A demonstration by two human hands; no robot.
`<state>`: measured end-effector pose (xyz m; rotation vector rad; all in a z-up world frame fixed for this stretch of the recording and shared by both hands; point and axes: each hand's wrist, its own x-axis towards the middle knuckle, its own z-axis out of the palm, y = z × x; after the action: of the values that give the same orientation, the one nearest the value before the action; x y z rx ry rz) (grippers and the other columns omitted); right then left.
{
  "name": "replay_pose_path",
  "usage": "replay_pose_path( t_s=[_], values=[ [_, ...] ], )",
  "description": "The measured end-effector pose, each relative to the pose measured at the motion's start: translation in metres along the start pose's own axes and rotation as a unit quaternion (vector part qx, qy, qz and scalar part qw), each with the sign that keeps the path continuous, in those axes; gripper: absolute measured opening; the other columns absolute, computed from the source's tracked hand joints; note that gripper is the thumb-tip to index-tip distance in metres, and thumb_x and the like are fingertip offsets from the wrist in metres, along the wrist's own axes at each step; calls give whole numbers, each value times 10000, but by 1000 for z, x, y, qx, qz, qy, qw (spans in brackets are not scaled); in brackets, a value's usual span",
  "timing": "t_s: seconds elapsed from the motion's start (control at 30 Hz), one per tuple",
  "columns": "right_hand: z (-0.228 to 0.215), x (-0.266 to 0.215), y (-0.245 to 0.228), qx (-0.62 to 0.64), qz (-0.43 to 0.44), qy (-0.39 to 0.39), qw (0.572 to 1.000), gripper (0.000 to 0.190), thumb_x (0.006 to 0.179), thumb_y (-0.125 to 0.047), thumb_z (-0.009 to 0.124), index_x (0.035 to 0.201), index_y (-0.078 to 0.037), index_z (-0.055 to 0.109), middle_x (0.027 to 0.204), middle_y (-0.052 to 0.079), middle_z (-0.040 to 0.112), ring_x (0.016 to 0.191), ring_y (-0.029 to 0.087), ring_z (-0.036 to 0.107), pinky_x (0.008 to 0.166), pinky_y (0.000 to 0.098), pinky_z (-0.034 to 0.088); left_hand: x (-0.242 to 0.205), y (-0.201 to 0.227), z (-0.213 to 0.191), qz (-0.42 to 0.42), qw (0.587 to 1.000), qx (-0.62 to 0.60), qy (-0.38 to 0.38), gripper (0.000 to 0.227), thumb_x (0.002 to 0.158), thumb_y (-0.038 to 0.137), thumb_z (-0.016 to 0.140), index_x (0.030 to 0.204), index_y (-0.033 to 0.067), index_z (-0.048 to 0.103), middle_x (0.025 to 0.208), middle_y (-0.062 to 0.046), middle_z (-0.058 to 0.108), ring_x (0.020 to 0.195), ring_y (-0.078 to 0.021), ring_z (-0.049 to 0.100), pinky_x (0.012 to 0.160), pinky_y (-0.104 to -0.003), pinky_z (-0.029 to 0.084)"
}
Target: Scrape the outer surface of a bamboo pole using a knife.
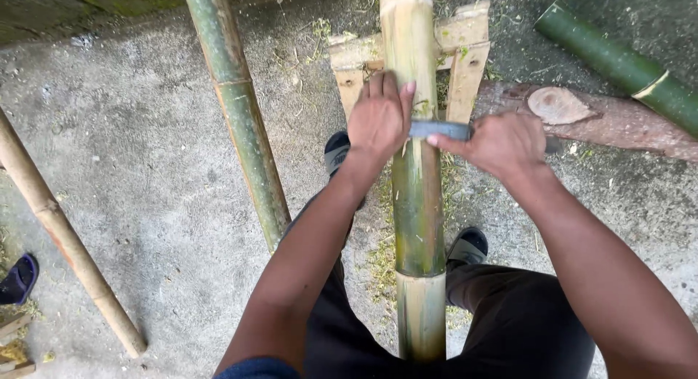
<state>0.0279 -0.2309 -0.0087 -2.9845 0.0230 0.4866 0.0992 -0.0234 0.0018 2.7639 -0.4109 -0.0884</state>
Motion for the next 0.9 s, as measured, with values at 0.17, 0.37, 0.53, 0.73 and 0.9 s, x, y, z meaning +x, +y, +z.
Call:
replay_pose_path(
  t_s=[0.17,0.37,0.53,0.73,0.9],
  values=[
    [10,-10,1,-1,-1,-24,1000,836,714,-982,451,442,-192,494,429,-75,259,352,99,304,390,323,227,-10,-10,15,51,997,17,51,592,1094,400,296,1305,-104,525,1195,-287,594,1052,-413,641,922,-463,535],
    [-14,17,-7,64,23,33,997,867,749,-951,483,445,-140,445,428,-57,261,353,123,250,387,329,213,33,-3,-10,12,998,40,-41,603,1107,413,227,1333,-71,508,1279,-258,586,1115,-377,648,962,-424,558],
    [10,-43,-6,47,10,-45,998,878,747,-978,486,445,-155,546,429,-70,263,356,102,280,385,345,231,-40,-12,16,103,992,57,39,617,1114,416,280,1379,-109,463,1351,-319,537,1205,-432,603,1038,-461,486],
    [13,-87,-12,63,-7,5,998,833,661,-943,547,559,-129,690,401,69,533,374,239,560,431,386,443,-96,15,7,48,998,-20,26,599,1086,398,374,1372,-117,484,1341,-297,565,1185,-452,594,1041,-484,462],
    [14,-77,-10,82,-16,-3,997,829,661,-931,564,537,-127,721,407,82,568,421,263,612,458,406,475,-86,21,-2,2,1000,-11,19,511,1088,393,398,1239,-65,566,1215,-249,626,1104,-424,628,980,-476,503]
  ],
)
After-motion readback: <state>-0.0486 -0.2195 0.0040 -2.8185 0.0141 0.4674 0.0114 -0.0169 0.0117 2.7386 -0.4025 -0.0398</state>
